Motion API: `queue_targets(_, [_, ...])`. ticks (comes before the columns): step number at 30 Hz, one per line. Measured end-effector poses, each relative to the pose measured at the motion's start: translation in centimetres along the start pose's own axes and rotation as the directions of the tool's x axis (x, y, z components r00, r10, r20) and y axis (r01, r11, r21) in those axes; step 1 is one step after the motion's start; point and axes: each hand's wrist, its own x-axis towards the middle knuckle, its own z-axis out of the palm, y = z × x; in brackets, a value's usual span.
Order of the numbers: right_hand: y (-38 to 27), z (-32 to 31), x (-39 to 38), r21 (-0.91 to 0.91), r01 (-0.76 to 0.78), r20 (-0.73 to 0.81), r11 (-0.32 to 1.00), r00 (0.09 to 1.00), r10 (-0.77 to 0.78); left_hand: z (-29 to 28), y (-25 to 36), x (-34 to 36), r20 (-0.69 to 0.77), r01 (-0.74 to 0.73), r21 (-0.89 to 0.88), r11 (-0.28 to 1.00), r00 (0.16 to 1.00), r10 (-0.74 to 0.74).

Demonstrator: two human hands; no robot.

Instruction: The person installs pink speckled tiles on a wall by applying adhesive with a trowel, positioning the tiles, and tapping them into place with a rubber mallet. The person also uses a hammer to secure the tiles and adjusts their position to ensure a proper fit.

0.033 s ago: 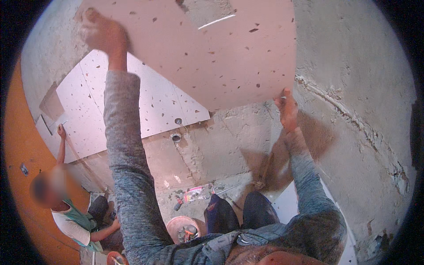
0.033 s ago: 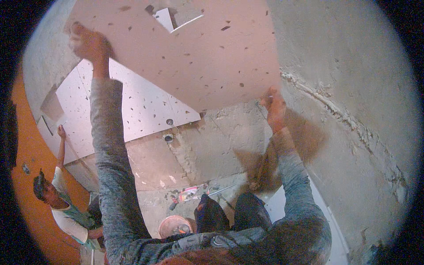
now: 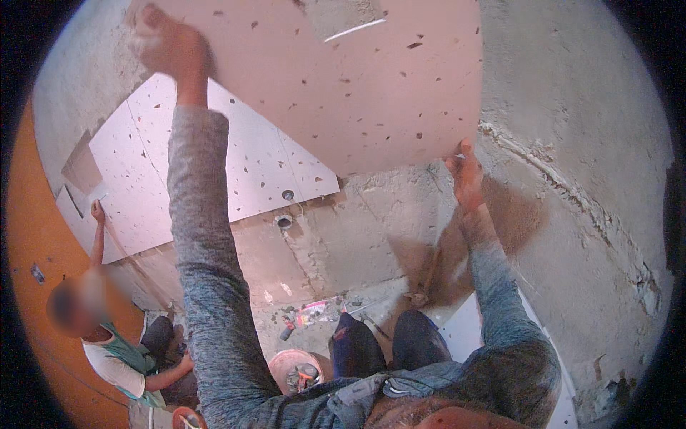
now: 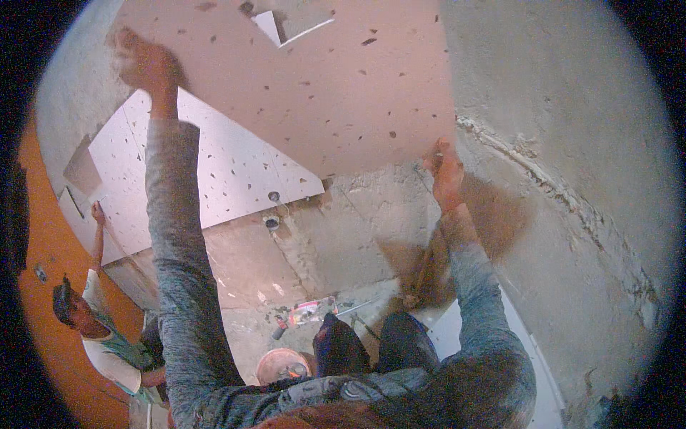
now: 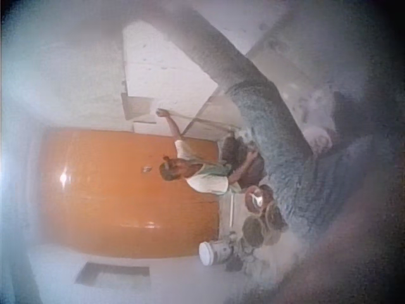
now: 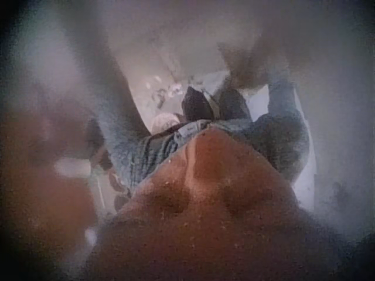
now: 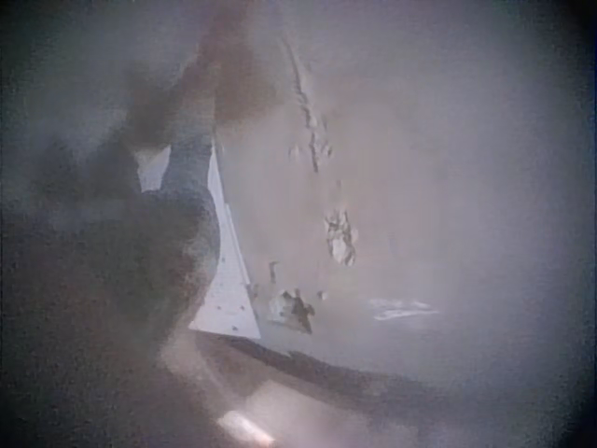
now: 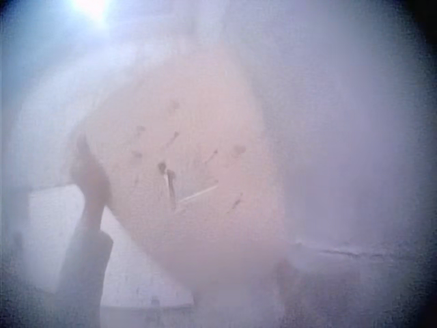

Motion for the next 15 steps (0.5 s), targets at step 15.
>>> queue_targets(15, [5.2, 0.4, 2.8, 0.104, -0.086, -0.158, 0.991, 0.982, 0.102, 7.3, 1.5, -3.8, 0.092, 0.128, -0.079, 0.989, 0.988, -0.121])
